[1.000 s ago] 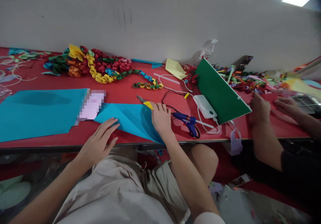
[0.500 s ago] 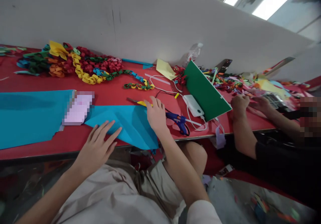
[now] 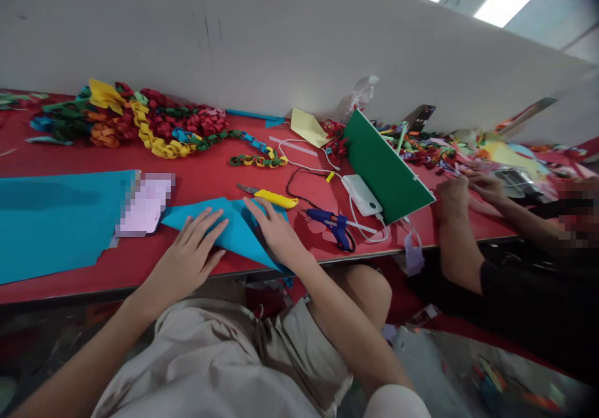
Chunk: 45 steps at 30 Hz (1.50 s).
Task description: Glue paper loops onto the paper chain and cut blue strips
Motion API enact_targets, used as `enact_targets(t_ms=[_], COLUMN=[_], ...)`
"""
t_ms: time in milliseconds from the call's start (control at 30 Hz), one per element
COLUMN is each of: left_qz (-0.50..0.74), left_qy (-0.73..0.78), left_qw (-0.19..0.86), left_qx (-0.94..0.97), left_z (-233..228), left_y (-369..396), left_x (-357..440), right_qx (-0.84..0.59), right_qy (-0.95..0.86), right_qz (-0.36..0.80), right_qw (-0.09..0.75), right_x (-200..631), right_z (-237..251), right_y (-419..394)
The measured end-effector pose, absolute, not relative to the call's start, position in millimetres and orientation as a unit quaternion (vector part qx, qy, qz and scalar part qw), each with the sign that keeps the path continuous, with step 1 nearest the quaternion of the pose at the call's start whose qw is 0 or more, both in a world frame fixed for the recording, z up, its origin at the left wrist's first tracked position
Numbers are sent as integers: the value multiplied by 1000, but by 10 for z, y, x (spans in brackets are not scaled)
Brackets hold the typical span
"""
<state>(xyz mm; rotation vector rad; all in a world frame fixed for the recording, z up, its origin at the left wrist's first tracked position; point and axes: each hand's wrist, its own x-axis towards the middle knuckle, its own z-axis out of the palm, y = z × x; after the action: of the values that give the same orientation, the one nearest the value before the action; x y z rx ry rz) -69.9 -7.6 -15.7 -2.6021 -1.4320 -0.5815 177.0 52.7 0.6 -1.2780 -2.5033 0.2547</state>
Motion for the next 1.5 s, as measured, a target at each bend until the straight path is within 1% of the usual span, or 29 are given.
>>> enact_targets(t_ms=[100, 167, 300, 433, 600, 700, 867, 967, 1033, 1133, 1233, 1300, 1500], left_qz=[-225, -233, -201, -168, -137, -134, -143, -121, -111, -109, -110, -111, -121], left_qy=[-565, -582, -523, -468, -459, -468, -530, -521, -507, -500, -505, -508, -502], left_qw=[75, 67, 27, 23, 8, 0, 32, 16, 2, -16, -32, -37, -36], left_qx=[-790, -776, -828, -867, -878, -873, -835, -845, -855, -859, -855, -854, -855], left_z=[-159, -162, -201, -251, -212, -153, -118, -125, -120, -105, -100, -105, -124], left_y=[-122, -155, -159, -150, -159, -153, -150, -159, -161, -152, -141, -136, -126], left_x=[-644, -646, -745, -834, -840, -884, -1009, -1036, -1038, -1036, -1039, -1042, -1038], right_qx=[-440, -425, -383, -349, -294, -278, -276, -261, -262, -343, -432, -444, -446], right_qy=[-891, -902, -921, -935, -955, -960, -961, -965, -963, -929, -889, -884, -872], right_qz=[51, 41, 55, 66, 24, 8, -9, -26, -41, -95, -124, -118, -148], right_qw=[96, 69, 40, 24, -29, -45, -16, 13, 50, 102, 88, 83, 139], right_x=[1743, 1740, 1794, 1844, 1794, 1790, 1927, 2032, 2081, 2108, 2106, 2098, 1908], right_z=[30, 49, 145, 224, 197, 155, 80, 80, 110, 168, 195, 190, 125], right_y=[486, 455, 438, 551, 693, 693, 590, 533, 533, 602, 706, 775, 1071])
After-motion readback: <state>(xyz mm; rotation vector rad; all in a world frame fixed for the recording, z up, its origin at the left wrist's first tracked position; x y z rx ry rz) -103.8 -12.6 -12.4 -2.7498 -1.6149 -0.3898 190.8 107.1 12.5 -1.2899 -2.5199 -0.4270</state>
